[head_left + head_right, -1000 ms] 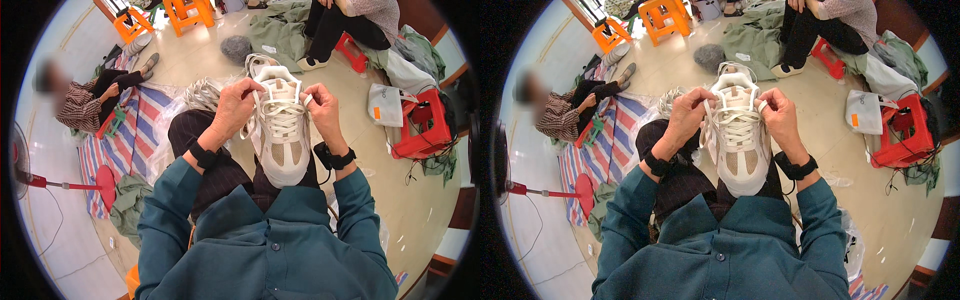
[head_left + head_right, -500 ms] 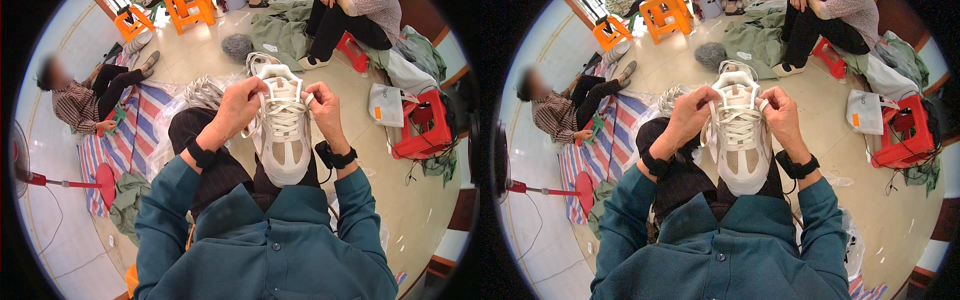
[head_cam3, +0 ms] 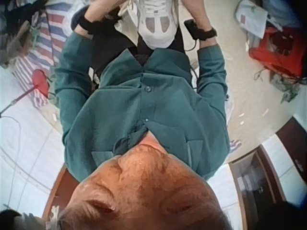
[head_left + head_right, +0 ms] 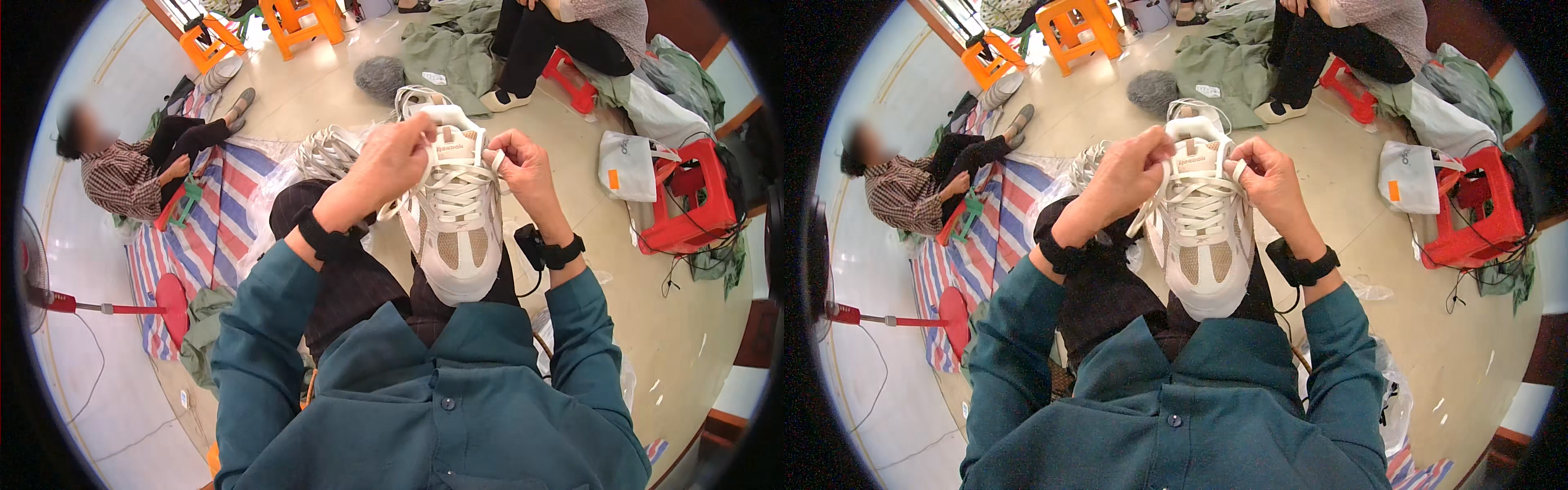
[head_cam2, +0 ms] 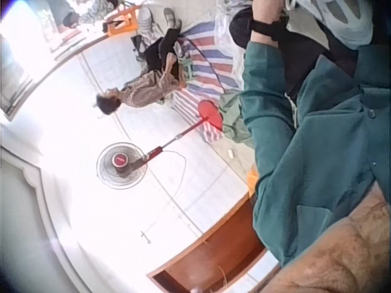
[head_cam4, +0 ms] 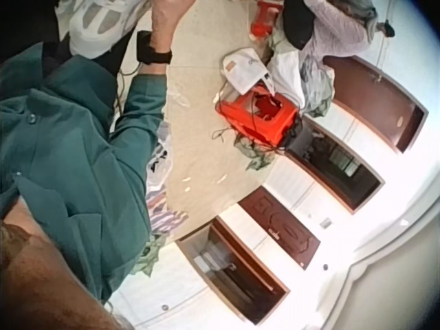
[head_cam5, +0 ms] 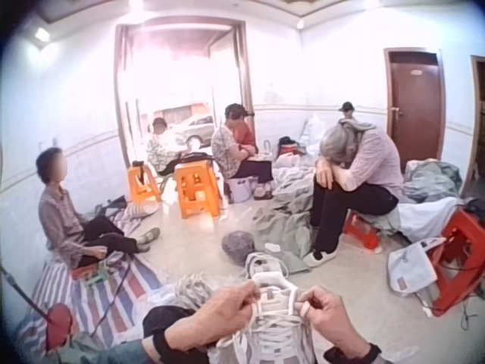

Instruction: The recorder is lacing a pair of white Reebok sneakers while sitting in a workshop environment with other workers.

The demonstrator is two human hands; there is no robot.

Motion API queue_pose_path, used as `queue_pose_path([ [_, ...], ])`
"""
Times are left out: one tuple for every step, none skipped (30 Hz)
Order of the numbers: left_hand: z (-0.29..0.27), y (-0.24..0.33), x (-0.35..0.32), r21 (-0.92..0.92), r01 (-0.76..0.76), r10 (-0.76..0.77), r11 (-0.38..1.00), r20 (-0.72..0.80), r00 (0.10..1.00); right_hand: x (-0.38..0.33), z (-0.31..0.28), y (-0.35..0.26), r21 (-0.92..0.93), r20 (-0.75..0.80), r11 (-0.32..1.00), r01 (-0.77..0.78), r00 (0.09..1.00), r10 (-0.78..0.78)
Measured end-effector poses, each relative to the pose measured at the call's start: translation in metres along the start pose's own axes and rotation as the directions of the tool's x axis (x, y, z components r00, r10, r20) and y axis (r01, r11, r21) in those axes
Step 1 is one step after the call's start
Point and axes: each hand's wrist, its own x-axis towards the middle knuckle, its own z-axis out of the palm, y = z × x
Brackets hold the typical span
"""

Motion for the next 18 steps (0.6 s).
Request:
queue_pose_path([
  [-0.001, -0.005, -0.004, -0.052, 0.089, -0.089, 0.995, 0.005, 0.996, 0.000, -0.002, 0.002, 0.054, 0.011, 0.998, -0.027, 1.000, 0.027],
  [-0.001, -0.010, -0.007, -0.103, 0.178, -0.178, 0.979, 0.014, 0.984, -0.001, -0.004, 0.003, 0.108, 0.024, 0.993, -0.055, 0.998, 0.053],
  [-0.003, -0.013, -0.009, -0.150, 0.226, -0.221, 0.963, 0.050, 0.974, -0.001, -0.005, 0.005, 0.109, 0.023, 0.993, -0.056, 0.998, 0.053],
  [-0.004, -0.016, -0.011, -0.149, 0.226, -0.221, 0.963, 0.051, 0.974, -0.002, -0.006, 0.006, 0.114, 0.031, 0.992, -0.054, 0.998, 0.050],
  [-0.004, -0.018, -0.013, -0.204, 0.251, -0.241, 0.946, 0.074, 0.968, -0.003, -0.006, 0.006, 0.119, 0.039, 0.992, -0.051, 0.998, 0.047],
  [-0.002, -0.019, -0.015, -0.259, 0.277, -0.259, 0.925, 0.099, 0.961, -0.003, -0.005, 0.008, 0.120, 0.039, 0.991, -0.053, 0.998, 0.048],
  [0.000, -0.020, -0.016, -0.259, 0.278, -0.260, 0.925, 0.100, 0.960, -0.003, -0.003, 0.008, 0.081, 0.023, 0.997, -0.018, 1.000, 0.016],
  [0.002, -0.021, -0.018, -0.413, 0.349, -0.324, 0.841, 0.132, 0.937, -0.003, -0.002, 0.008, 0.040, 0.008, 0.999, 0.017, 1.000, -0.017],
  [0.003, -0.021, -0.020, -0.551, 0.407, -0.379, 0.729, 0.170, 0.909, -0.003, 0.002, 0.005, 0.040, 0.011, 0.999, 0.018, 1.000, -0.019],
  [0.005, -0.021, -0.022, -0.551, 0.407, -0.381, 0.729, 0.167, 0.909, -0.003, 0.005, 0.000, -0.055, -0.004, 0.997, 0.057, 0.998, -0.057],
  [0.007, -0.021, -0.023, -0.664, 0.424, -0.401, 0.616, 0.199, 0.894, -0.004, 0.007, -0.003, -0.150, -0.015, 0.984, 0.093, 0.995, -0.096],
  [0.008, -0.019, -0.022, -0.760, 0.430, -0.412, 0.487, 0.234, 0.881, -0.003, 0.007, -0.005, -0.151, -0.015, 0.984, 0.095, 0.995, -0.099],
  [0.009, -0.017, -0.023, -0.761, 0.428, -0.411, 0.488, 0.232, 0.882, -0.002, 0.006, -0.006, -0.239, -0.007, 0.963, 0.123, 0.992, -0.128],
  [0.010, -0.015, -0.024, -0.763, 0.427, -0.421, 0.485, 0.225, 0.879, -0.001, 0.004, -0.006, -0.325, 0.002, 0.934, 0.149, 0.988, -0.156],
  [0.010, -0.013, -0.024, -0.766, 0.425, -0.431, 0.483, 0.215, 0.877, 0.000, 0.001, -0.007, -0.327, 0.005, 0.933, 0.153, 0.987, -0.160],
  [0.008, -0.013, -0.024, -0.767, 0.421, -0.430, 0.484, 0.210, 0.878, 0.001, -0.004, -0.007, -0.271, 0.060, 0.955, 0.123, 0.992, -0.111],
  [0.007, -0.014, -0.023, -0.769, 0.431, -0.426, 0.471, 0.229, 0.875, 0.003, -0.008, -0.007, -0.216, 0.118, 0.972, 0.088, 0.991, -0.063],
  [0.006, -0.014, -0.024, -0.770, 0.444, -0.425, 0.458, 0.249, 0.871, 0.003, -0.011, -0.007, -0.217, 0.121, 0.972, 0.091, 0.991, -0.066],
])
